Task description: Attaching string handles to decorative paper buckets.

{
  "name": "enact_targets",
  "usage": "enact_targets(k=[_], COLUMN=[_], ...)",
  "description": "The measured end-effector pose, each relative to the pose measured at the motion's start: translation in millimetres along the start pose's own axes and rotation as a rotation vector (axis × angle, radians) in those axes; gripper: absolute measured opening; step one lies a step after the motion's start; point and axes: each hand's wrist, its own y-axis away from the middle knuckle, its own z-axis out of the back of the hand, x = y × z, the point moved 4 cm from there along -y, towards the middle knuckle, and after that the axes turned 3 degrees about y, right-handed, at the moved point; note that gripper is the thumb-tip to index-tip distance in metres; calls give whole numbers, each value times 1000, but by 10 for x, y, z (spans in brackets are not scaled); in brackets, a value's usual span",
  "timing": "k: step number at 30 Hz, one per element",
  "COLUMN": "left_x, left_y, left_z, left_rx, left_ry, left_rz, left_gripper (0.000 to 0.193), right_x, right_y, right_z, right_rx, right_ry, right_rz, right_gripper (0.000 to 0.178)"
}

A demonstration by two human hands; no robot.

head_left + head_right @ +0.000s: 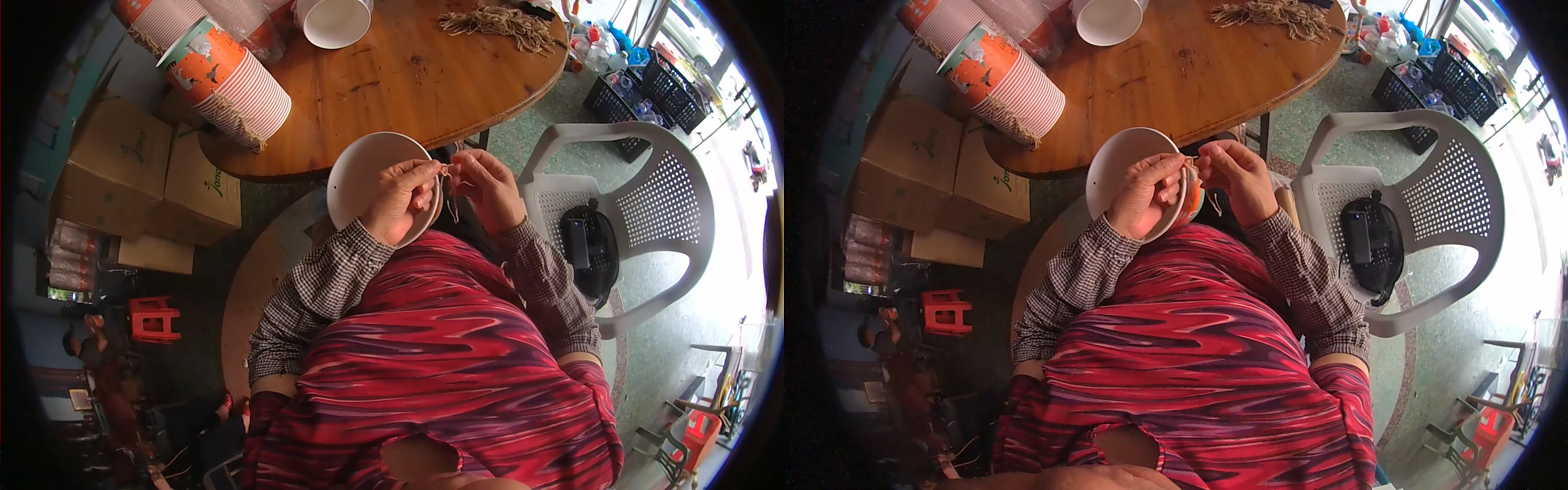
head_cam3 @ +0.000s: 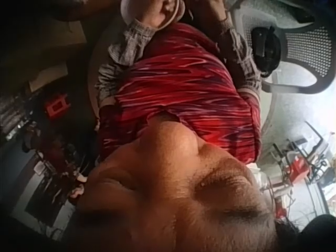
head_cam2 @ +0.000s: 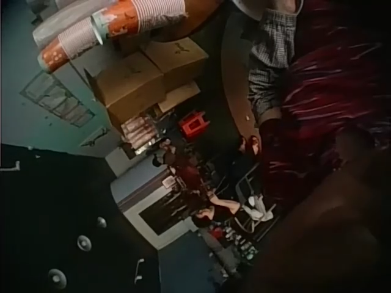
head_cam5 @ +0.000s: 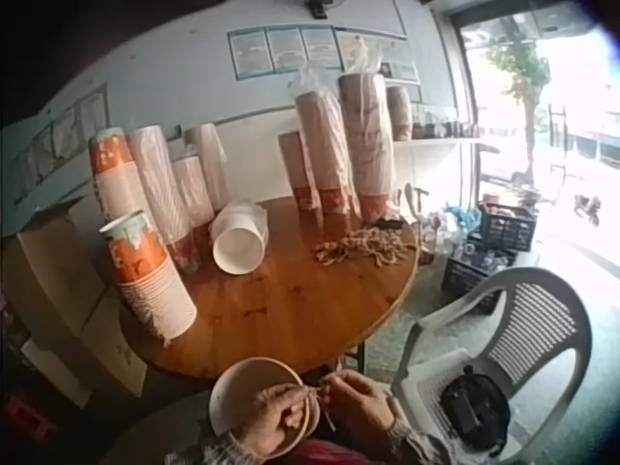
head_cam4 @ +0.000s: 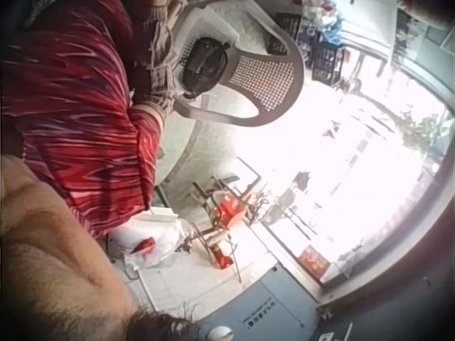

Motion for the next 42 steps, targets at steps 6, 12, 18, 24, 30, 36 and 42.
enact_targets(k=[6, 12, 18, 24, 30, 36, 42], left_x=[0, -1, -55, -154, -154, -191, -147], left_y=[-5, 5, 58, 132, 129, 145, 151], left_z=[-12, -12, -102, -238, -238, -308, -315], left_rx=[-25, -91, -106, -117, -112, -130, -145], left_ry=[28, -45, -220, -563, -750, -940, -1024], left_rz=[-13, -63, -143, -245, -385, -485, -544], left_gripper=[14, 12, 11, 12, 11, 10, 11], right_x=[95, 193, 172, 169, 160, 153, 218], right_y=[55, 62, 85, 102, 182, 182, 245], right_z=[-84, -131, -139, -113, -145, -88, -37], right_rx=[23, 34, 23, 40, 79, 47, -64], right_ry=[236, 625, 581, 491, 366, 422, 591], right_rz=[331, 451, 431, 306, 92, 158, 293], right_gripper=[19, 14, 8, 7, 12, 9, 6])
